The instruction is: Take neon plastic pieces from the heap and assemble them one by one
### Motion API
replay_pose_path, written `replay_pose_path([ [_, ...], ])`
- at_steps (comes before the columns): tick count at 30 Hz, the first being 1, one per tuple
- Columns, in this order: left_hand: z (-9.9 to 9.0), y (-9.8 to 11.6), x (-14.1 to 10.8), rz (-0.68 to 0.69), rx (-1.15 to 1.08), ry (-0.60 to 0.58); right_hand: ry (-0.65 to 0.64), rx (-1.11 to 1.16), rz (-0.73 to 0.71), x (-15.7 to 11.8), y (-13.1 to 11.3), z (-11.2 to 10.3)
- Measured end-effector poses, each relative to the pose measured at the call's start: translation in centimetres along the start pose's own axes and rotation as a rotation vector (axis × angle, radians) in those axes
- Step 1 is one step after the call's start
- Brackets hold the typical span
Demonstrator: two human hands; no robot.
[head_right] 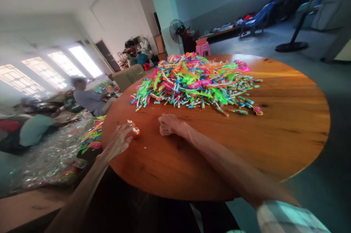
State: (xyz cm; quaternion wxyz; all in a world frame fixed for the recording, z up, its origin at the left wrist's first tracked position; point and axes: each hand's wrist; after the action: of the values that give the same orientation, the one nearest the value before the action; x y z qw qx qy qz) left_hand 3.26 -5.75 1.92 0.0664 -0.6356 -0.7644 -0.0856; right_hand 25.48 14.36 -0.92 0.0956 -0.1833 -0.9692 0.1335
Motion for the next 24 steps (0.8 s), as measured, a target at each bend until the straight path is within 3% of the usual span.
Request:
replay_pose_path([
  [6, 0.9, -0.1, 1.8, 0.130, 0.075, -0.095, -0.023, -0.100, -0.018, -4.8, 1.0, -1.3],
  [10, 1.2, 2.6, 1.5, 0.090, 0.156, -0.093, 0.010, -0.125, -0.095, -5.9, 2.0, -1.0],
  [13, 1.5, 5.2, 1.3, 0.072, 0.091, -0.077, -0.014, -0.059, -0.124, -6.2, 2.3, 0.2],
  [16, 1.3, 6.6, 1.7, 0.044, -0.043, -0.107, 0.101, -0.002, -0.058, -6.7, 2.0, 0.8],
  [21, -1.0, 4.1, 1.9, -0.083, -0.069, -0.089, 0.140, 0.069, -0.033, -7.4, 1.5, 0.4],
  [24, -1.9, 2.7, 0.4, -0.164, -0.079, -0.172, 0.154, 0.094, -0.035, -7.4, 1.6, 0.2],
])
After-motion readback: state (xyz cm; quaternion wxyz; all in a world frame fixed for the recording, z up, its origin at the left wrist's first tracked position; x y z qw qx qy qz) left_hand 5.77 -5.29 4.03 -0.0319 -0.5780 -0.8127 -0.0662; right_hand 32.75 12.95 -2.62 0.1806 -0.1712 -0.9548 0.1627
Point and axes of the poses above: each hand's wrist, its own x-axis towards the middle knuckle, its own z-axis out of the palm, y = z × x, and after that the axes turned 1 degree about -x, right-handed
